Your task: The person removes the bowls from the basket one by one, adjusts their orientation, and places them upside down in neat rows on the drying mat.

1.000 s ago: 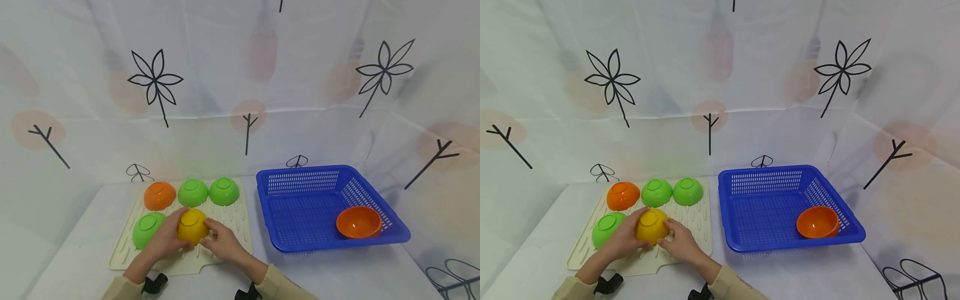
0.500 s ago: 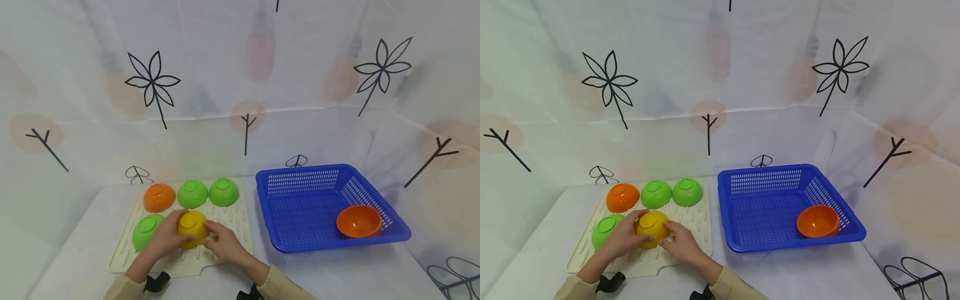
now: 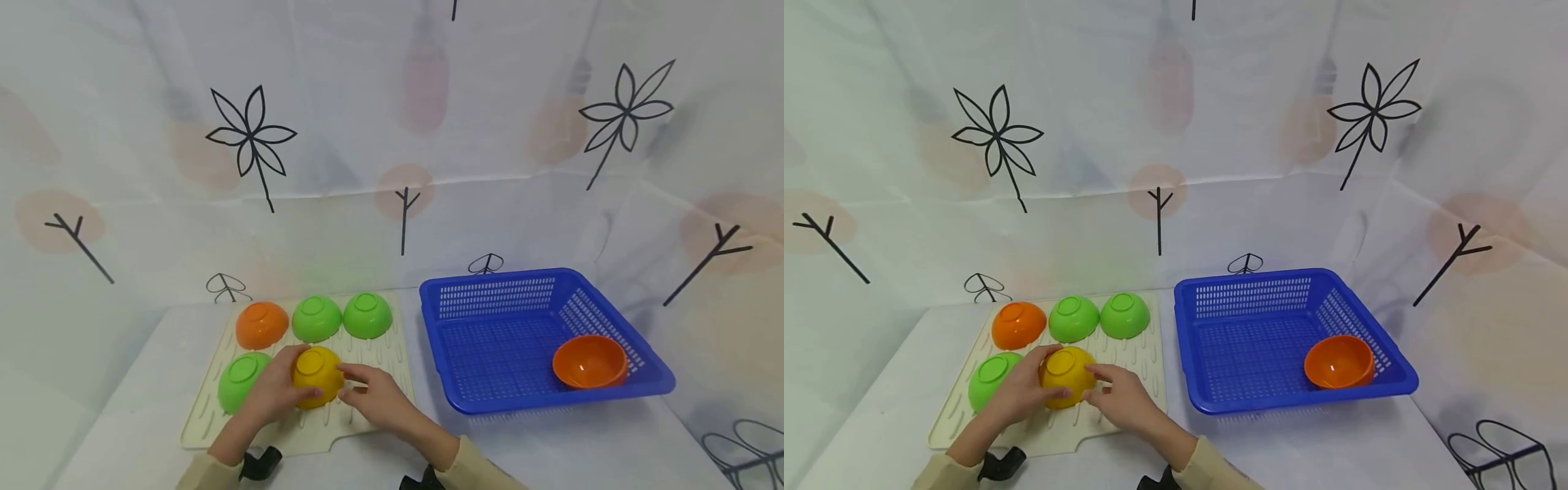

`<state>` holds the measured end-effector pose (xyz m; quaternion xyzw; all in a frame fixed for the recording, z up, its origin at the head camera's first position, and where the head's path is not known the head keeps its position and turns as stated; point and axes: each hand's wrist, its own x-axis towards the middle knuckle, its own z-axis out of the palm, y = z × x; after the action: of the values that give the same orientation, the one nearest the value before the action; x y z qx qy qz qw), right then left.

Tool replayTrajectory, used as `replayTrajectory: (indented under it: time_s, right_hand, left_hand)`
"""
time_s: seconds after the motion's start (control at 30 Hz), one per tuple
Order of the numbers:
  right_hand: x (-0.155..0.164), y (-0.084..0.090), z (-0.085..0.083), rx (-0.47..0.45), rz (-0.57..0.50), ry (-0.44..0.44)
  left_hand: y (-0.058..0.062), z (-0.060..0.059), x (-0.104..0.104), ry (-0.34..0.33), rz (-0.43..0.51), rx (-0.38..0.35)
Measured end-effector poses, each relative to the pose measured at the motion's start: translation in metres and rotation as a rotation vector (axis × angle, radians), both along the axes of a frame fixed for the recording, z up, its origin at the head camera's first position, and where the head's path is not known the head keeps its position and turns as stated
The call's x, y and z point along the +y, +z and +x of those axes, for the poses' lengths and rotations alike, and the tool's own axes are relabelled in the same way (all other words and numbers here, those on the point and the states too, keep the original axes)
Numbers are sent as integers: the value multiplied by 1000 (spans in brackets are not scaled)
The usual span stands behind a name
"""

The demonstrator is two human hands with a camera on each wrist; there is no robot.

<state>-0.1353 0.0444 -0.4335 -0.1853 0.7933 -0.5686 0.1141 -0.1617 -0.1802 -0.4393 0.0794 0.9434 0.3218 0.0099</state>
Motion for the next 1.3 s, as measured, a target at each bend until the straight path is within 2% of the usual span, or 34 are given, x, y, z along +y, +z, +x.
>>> replayTrajectory:
  time_s: [0.27,0.4,0.57,0.77,0.9,1.07,1.2,1.3]
  right_hand:
    - [34,36,6,53,-59,-33]
    - [58,58,8,82,-26,-82]
    - [101,84,8,150,69,-180]
    - [170,112,-1,244,214,-237]
    - [218,128,-13,222,362,-268]
    - [273,130,-35,155,512,-247]
    - [310,121,-53,128,597,-216]
    - [329,113,-63,72,645,-184]
  left_hand:
    - [-1,-2,1,-6,9,3]
    - [0,-2,1,-4,0,4]
    - [2,-2,2,3,-7,-2]
    - [4,-1,3,14,-9,-4]
    - [5,0,3,10,-7,-3]
    - [4,0,3,10,1,-6]
    - [1,0,1,14,6,-15]
    - [-1,0,0,19,7,-21]
